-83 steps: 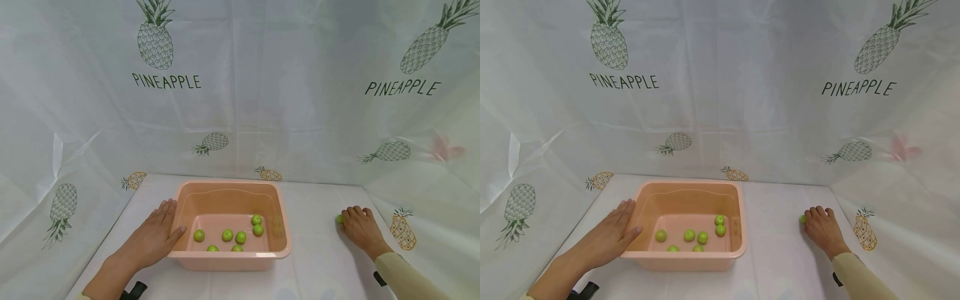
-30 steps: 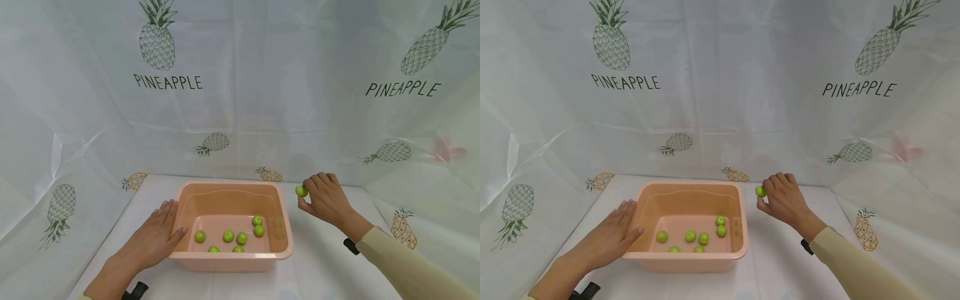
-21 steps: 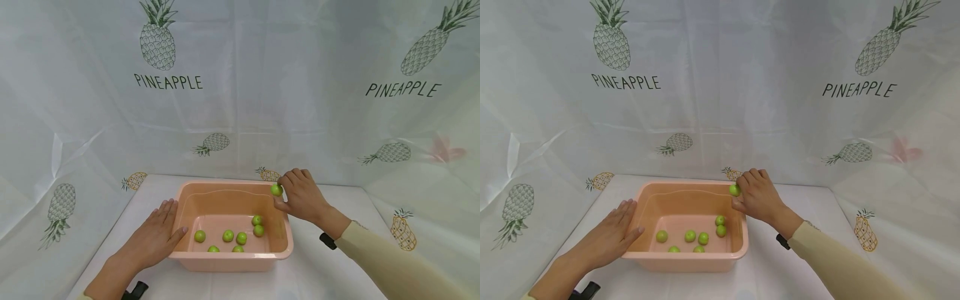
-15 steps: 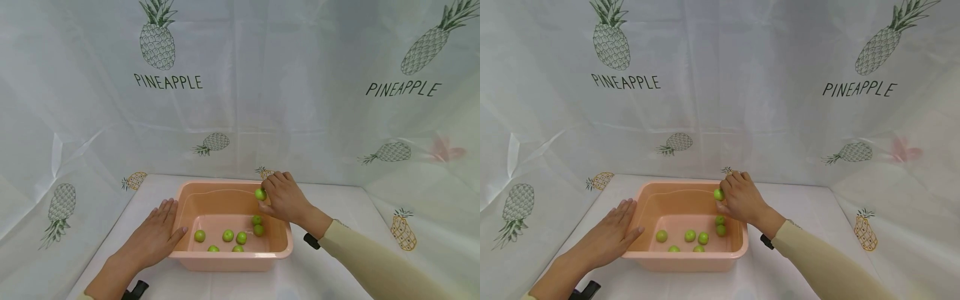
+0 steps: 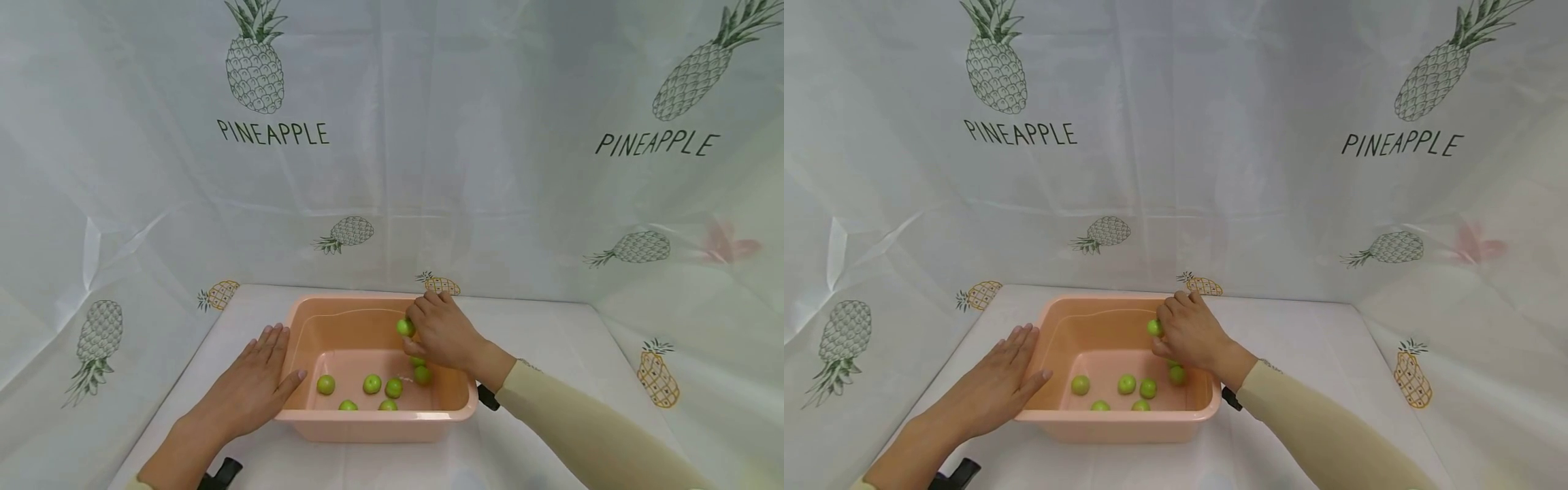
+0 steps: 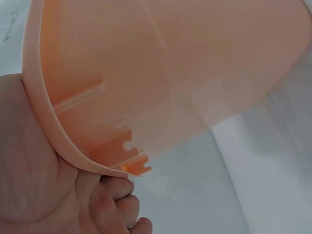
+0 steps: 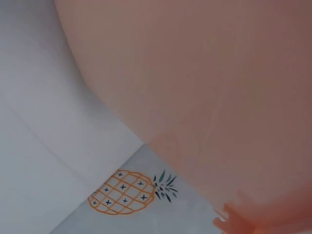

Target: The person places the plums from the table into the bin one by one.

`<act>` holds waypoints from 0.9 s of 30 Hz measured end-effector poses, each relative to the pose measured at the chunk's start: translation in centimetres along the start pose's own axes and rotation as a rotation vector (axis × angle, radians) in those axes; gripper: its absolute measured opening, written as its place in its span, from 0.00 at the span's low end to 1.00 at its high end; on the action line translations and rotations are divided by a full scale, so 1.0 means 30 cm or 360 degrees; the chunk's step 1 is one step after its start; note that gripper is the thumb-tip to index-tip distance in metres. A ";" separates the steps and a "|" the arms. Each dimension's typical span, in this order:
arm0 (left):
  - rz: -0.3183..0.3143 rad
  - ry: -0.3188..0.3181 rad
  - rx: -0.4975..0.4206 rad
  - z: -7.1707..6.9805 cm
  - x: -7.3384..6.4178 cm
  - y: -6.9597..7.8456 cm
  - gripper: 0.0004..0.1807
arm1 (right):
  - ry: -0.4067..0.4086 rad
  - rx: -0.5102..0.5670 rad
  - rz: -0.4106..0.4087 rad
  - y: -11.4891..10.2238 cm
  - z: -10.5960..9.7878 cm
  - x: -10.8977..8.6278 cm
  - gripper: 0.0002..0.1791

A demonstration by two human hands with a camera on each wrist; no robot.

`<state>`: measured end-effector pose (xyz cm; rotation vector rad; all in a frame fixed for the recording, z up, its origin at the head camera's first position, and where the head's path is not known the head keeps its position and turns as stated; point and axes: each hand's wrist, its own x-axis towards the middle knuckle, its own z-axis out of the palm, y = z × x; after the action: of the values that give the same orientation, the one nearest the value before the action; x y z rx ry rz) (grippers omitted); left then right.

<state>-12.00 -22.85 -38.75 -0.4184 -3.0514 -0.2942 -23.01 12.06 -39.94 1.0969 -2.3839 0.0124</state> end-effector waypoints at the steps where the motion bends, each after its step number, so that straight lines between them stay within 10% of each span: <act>1: 0.0000 -0.0001 -0.0003 -0.001 0.000 0.000 0.46 | -0.0006 -0.0003 0.0000 -0.001 0.002 -0.001 0.16; 20: -0.0018 -0.0008 -0.0044 0.002 -0.003 -0.001 0.47 | 0.0159 0.0071 0.0333 -0.013 -0.058 -0.109 0.16; 27: -0.0025 -0.0009 -0.0048 0.009 -0.001 -0.004 0.46 | -0.0105 0.0160 0.0584 -0.064 -0.138 -0.250 0.33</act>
<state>-11.99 -22.91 -39.04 -0.3981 -3.0608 -0.3410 -15.72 16.95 -40.11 0.6970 -2.6359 0.2284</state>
